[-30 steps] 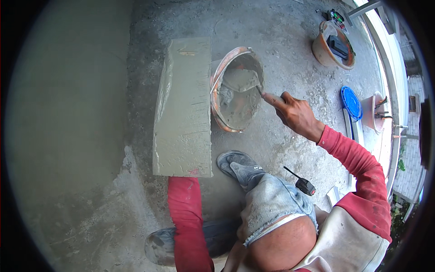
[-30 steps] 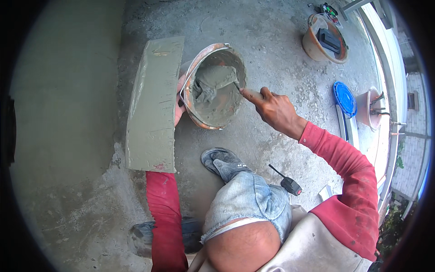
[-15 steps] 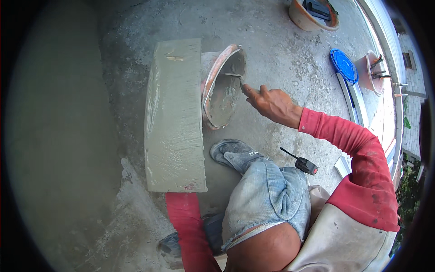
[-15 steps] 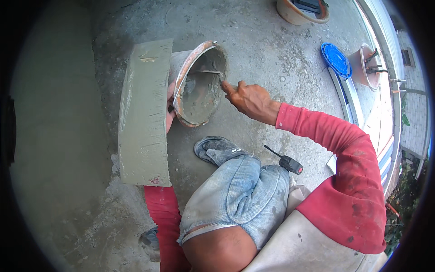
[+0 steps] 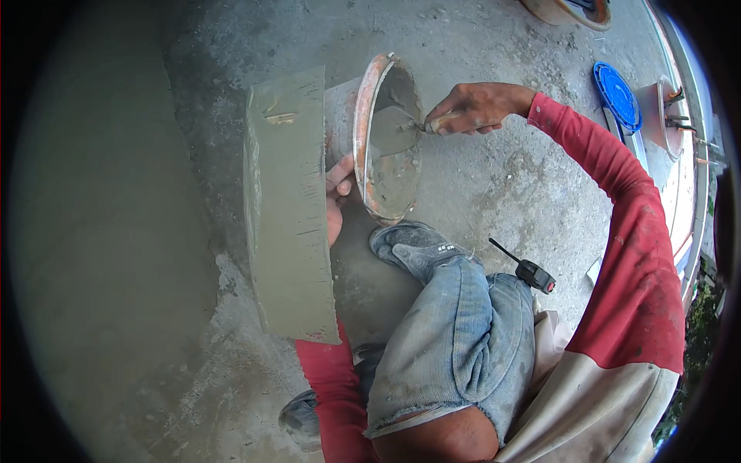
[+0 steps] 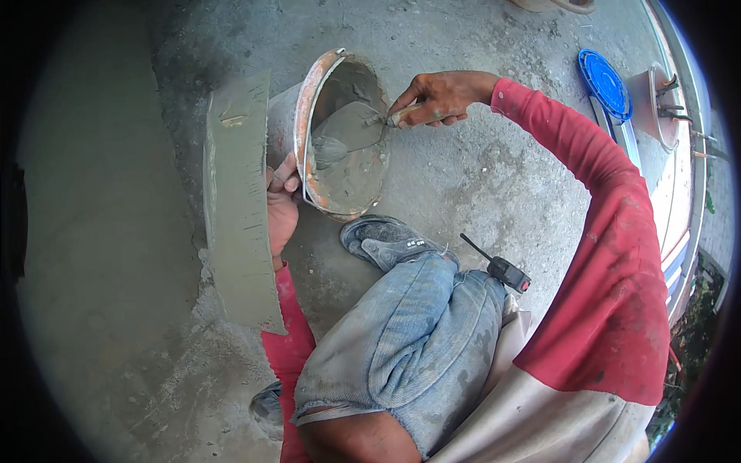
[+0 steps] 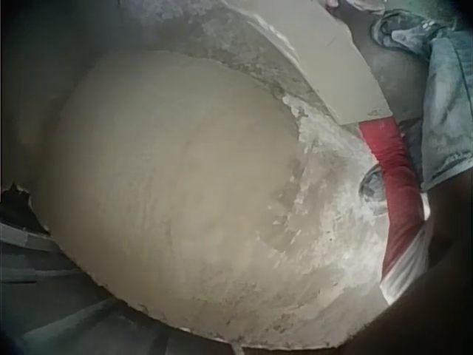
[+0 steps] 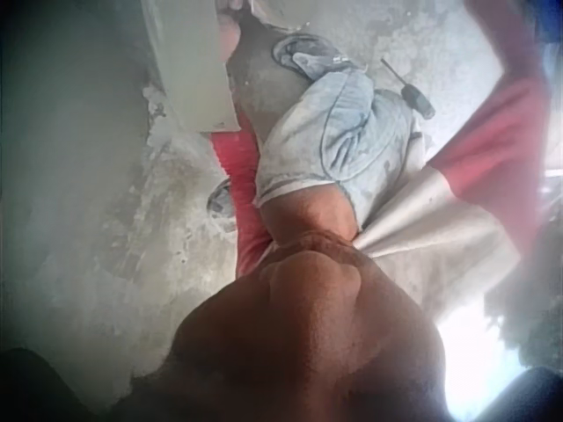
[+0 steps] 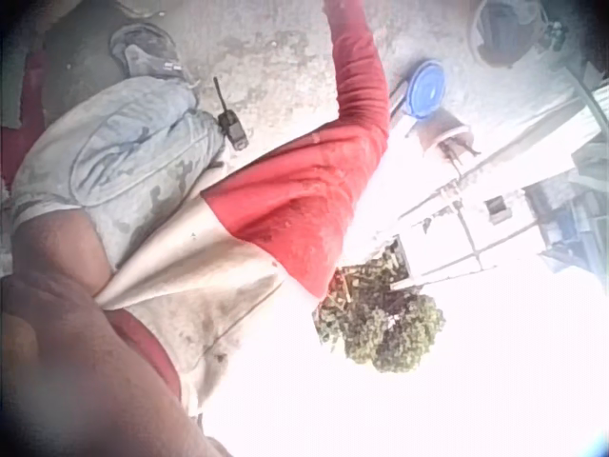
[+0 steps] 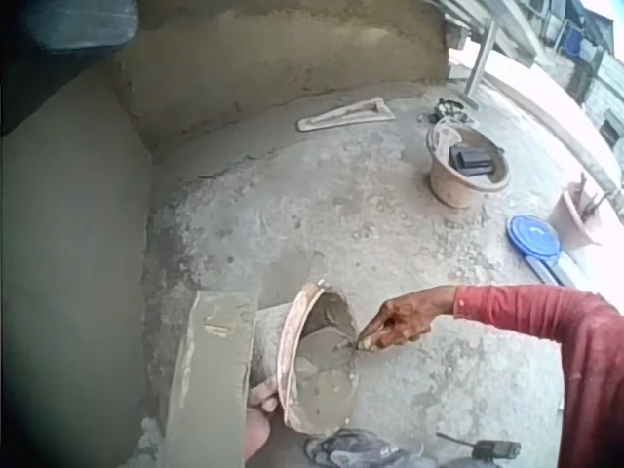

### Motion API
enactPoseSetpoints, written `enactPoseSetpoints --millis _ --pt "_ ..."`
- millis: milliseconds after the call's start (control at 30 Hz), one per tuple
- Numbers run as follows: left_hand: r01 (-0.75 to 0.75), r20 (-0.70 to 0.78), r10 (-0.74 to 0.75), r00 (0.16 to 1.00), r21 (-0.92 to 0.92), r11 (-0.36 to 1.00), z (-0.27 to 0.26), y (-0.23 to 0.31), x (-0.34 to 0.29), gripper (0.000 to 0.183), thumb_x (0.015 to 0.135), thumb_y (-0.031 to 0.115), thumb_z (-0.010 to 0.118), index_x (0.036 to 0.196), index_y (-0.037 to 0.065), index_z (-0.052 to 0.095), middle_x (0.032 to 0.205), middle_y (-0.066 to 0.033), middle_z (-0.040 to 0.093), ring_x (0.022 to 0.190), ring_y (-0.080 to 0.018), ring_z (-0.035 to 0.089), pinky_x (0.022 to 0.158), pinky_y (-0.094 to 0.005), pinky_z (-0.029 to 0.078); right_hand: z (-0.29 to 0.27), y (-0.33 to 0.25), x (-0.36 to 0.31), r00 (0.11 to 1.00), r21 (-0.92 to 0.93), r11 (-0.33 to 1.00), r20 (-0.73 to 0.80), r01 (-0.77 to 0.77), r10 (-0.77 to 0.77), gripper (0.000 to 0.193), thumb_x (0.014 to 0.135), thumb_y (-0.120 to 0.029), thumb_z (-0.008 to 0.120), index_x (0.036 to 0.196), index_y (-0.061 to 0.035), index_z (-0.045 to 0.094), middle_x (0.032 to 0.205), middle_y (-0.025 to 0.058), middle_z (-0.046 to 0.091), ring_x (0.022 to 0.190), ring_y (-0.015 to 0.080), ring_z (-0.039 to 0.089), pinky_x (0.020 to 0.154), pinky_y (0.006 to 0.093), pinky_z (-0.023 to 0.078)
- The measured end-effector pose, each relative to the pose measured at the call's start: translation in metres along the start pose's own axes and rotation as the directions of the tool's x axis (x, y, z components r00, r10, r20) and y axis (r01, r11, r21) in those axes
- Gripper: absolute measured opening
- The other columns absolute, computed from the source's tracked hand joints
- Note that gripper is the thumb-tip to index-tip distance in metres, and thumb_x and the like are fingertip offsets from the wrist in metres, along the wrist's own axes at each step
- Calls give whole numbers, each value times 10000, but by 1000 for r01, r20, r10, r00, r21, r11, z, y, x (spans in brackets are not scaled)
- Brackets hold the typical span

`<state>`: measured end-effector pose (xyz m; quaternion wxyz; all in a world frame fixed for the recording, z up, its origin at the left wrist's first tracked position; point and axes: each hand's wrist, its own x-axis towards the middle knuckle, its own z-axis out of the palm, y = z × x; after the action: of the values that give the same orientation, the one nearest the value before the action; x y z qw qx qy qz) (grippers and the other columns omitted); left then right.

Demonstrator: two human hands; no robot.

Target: The person scoops plaster from a bucket with a trowel and applies it to a wall using a large trowel, smoothing the surface in repeated strokes. The person kneels on the floor and works on a single wall section, periodically reloading the trowel from the bucket.

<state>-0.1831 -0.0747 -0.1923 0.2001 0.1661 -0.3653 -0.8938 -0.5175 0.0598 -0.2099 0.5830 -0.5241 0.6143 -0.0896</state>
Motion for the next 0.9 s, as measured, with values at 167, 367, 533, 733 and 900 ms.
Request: enactPoseSetpoints --millis 167,367,533,733,900 --pt "41 -107 -40 993 3 999 5 5 -5 203 1054 281 450 984 114 541 786 27 337 1107 -262 545 826 -328 364 12 19 4 987 337 932 136 -131 89 490 960 -300 661 1408 -113 598 633 1 576 424 80 500 364 254 412" --pt "22 -151 -38 988 -111 994 6 25 -15 176 1019 274 535 1069 135 630 834 65 529 1001 -283 518 771 -318 362 40 18 31 965 629 771 250 -98 -81 447 987 -176 636 1425 -109 578 680 26 604 439 59 499 341 233 383" --pt "108 -335 -67 940 104 989 29 11 9 270 956 130 674 1223 141 635 974 2 634 806 -156 534 749 -278 433 81 46 -3 964 858 496 229 -134 -136 422 1014 -222 618 1420 -114 575 699 107 612 447 134 513 348 275 387" --pt "107 -100 -136 986 -256 961 -1 -21 32 255 954 124 693 1198 86 632 931 -6 608 797 -119 525 767 -252 441 113 58 -55 990 979 199 -25 53 -136 427 1020 -235 603 1418 -89 552 675 130 587 381 116 443 331 260 354" --pt "206 133 -179 975 -232 951 56 -56 111 265 1016 241 585 1214 70 627 983 -25 609 912 -138 553 875 -330 476 101 59 -175 905 874 350 -402 336 135 560 989 -360 613 1450 -68 491 588 103 550 308 116 423 264 254 338"
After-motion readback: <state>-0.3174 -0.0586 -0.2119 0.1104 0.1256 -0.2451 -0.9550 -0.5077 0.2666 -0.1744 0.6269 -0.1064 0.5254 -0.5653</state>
